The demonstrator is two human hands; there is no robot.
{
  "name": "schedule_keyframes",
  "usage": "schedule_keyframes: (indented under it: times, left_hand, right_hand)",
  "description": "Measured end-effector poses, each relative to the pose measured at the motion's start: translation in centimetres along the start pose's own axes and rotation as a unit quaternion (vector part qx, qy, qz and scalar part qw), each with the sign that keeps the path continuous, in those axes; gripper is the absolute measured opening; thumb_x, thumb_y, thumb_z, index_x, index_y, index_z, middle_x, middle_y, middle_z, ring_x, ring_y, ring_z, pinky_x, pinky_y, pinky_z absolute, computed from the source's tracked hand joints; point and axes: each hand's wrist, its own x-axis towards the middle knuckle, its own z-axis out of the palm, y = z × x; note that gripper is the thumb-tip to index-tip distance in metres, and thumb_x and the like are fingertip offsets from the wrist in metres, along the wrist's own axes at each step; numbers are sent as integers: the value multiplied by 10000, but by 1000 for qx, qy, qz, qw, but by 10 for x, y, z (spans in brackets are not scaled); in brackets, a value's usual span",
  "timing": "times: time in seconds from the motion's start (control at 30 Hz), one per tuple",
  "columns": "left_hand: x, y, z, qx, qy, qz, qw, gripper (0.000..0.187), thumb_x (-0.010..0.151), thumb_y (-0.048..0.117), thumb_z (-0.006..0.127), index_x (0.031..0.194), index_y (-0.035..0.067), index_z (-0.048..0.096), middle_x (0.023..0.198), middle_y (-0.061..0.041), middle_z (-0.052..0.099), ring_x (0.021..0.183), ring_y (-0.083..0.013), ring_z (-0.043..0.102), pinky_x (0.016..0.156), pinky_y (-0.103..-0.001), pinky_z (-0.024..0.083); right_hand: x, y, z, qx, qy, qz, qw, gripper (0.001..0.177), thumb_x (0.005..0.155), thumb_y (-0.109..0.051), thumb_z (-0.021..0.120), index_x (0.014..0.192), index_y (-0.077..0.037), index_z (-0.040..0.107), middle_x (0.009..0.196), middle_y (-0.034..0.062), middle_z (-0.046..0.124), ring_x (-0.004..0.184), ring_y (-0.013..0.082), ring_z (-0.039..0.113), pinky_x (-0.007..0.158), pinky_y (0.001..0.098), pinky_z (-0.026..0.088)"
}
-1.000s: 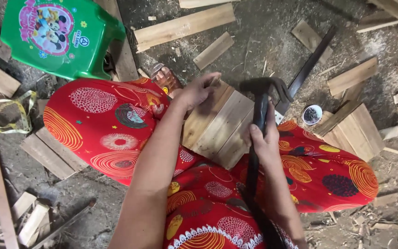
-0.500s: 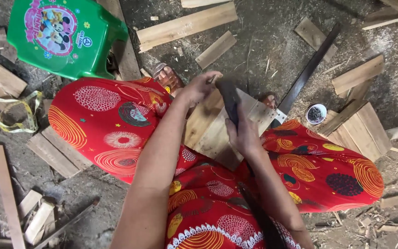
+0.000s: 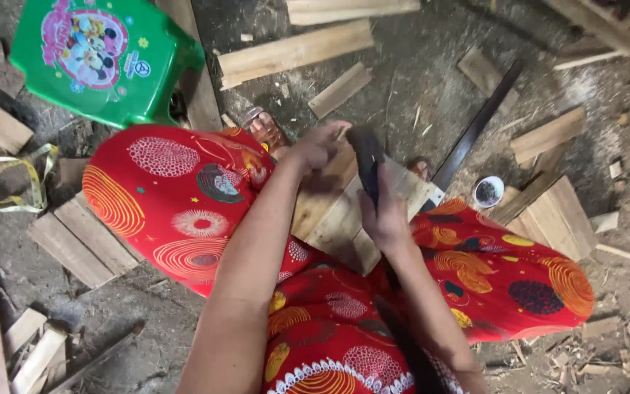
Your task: Assembling a small wooden box by nailing wooden slats together using a hammer.
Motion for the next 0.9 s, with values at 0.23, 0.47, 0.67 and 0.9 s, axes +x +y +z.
schedule_keyframes:
  times: [0.23, 0.47, 0.67, 0.9]
  left_hand:
    - [-56, 43, -9, 68, -13, -33, 997, 398, 971, 269, 597, 1350, 384, 633, 1350, -74, 681, 1276, -335, 626, 1056, -477, 504]
    - [-38, 16, -4, 28, -40, 38, 998, 574, 893, 24, 500, 1429, 222, 550, 1304, -245, 670, 1330, -416, 564, 1125, -500, 455]
    - [-47, 34, -16, 131, -36, -35, 990, 420, 996, 368, 571, 1407, 452, 566, 1325, -74, 695, 1272, -314, 630, 1086, -428, 492]
    - [2, -3, -8, 87, -45, -17, 995, 461, 1004, 237, 586, 1435, 395, 539, 1380, -123, 642, 1316, -351, 587, 1080, -484, 477]
  right_hand:
    - [-34, 50, 9, 41, 95, -27, 994, 278, 844, -320, 709, 1034, -120, 666, 725, 198, 653, 736, 416, 675, 578, 456, 500]
    - [1, 37, 33, -37, 91, -69, 993, 526, 920, -358, 654, 1384, -138, 540, 915, 291, 690, 918, 524, 676, 718, 647, 528]
    - [-38, 72, 8, -39, 141, -24, 989, 333, 879, -345, 692, 1111, -118, 617, 649, 195, 654, 686, 436, 722, 538, 447, 537]
    - [-6, 1, 3, -35, 29, 0, 999, 571, 948, -339, 577, 1468, -133, 458, 998, 355, 698, 973, 560, 664, 858, 671, 526]
